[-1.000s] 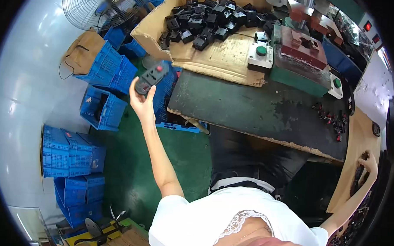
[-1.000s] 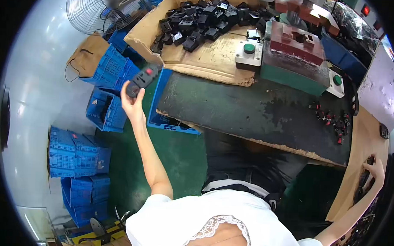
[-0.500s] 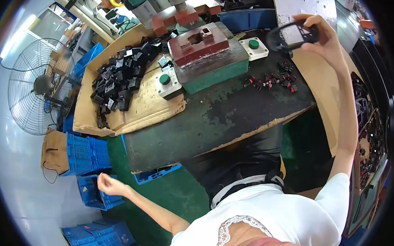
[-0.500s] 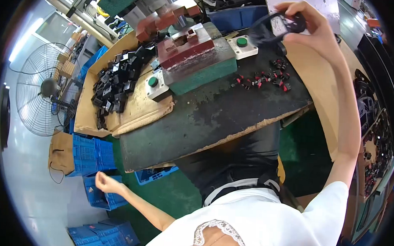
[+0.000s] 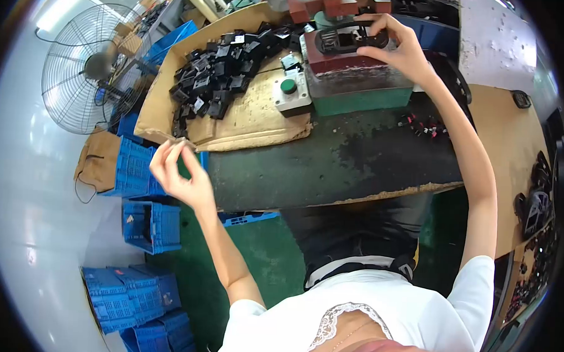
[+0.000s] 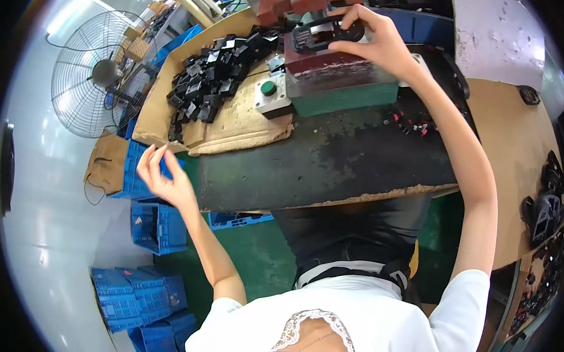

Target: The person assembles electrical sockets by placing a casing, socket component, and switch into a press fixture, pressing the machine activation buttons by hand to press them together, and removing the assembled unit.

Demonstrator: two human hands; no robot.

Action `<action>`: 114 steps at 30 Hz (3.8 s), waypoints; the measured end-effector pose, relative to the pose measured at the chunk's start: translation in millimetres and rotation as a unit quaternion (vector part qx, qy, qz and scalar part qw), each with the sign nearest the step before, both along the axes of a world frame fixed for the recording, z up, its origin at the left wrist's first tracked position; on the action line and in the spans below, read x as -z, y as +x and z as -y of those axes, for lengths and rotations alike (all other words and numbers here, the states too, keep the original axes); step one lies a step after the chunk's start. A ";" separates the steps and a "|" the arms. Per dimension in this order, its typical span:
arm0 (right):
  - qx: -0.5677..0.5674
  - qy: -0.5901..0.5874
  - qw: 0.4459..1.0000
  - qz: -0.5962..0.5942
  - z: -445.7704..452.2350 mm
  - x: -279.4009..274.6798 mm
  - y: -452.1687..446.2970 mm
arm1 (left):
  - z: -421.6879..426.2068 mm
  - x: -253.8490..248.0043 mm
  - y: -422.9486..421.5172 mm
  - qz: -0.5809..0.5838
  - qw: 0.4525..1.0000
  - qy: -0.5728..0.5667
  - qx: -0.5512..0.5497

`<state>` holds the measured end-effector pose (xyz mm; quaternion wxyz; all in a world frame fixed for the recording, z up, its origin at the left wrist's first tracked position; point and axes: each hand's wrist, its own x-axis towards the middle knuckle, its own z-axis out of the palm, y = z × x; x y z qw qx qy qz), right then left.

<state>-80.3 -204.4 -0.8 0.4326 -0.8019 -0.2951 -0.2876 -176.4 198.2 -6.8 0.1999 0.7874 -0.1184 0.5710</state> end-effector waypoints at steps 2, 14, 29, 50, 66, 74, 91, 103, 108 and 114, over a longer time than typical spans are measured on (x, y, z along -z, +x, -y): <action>-0.020 -0.041 0.997 0.054 3.0 5.3 18.2 | 2.2 -2.4 14.0 -0.036 0.998 0.017 0.045; 0.017 -0.200 0.980 -0.010 10.2 -3.3 39.6 | 23.3 17.9 183.6 -0.242 0.947 0.067 0.202; 0.097 -0.273 0.957 -0.034 57.1 -59.1 -45.8 | 121.1 15.3 292.9 -0.350 0.886 0.304 -0.011; 0.332 -0.290 0.827 -0.348 249.1 -30.8 -234.3 | 54.0 -4.0 204.2 -0.382 0.351 -0.564 0.643; 0.127 -0.361 0.870 -0.312 114.4 6.5 -185.0 | 85.9 -25.7 130.5 -0.419 0.635 -0.367 0.536; 0.028 -0.214 0.930 -0.297 118.0 -0.3 -166.2 | 141.2 -38.7 93.8 -0.416 0.736 -0.190 0.499; -0.017 0.069 0.992 -0.105 27.8 -1.7 38.8 | 211.7 -14.1 165.4 -0.165 0.886 0.087 0.424; -0.077 -0.051 0.995 -0.046 24.4 -12.0 56.0 | 195.4 -22.3 165.5 -0.188 0.868 0.212 0.408; -0.088 -0.083 0.991 -0.063 24.5 -13.7 62.8 | 191.0 -34.4 159.6 -0.269 0.848 0.208 0.406; -0.065 -0.140 0.982 -0.105 25.5 -26.8 53.1 | 187.9 -42.0 160.0 -0.324 0.836 0.214 0.388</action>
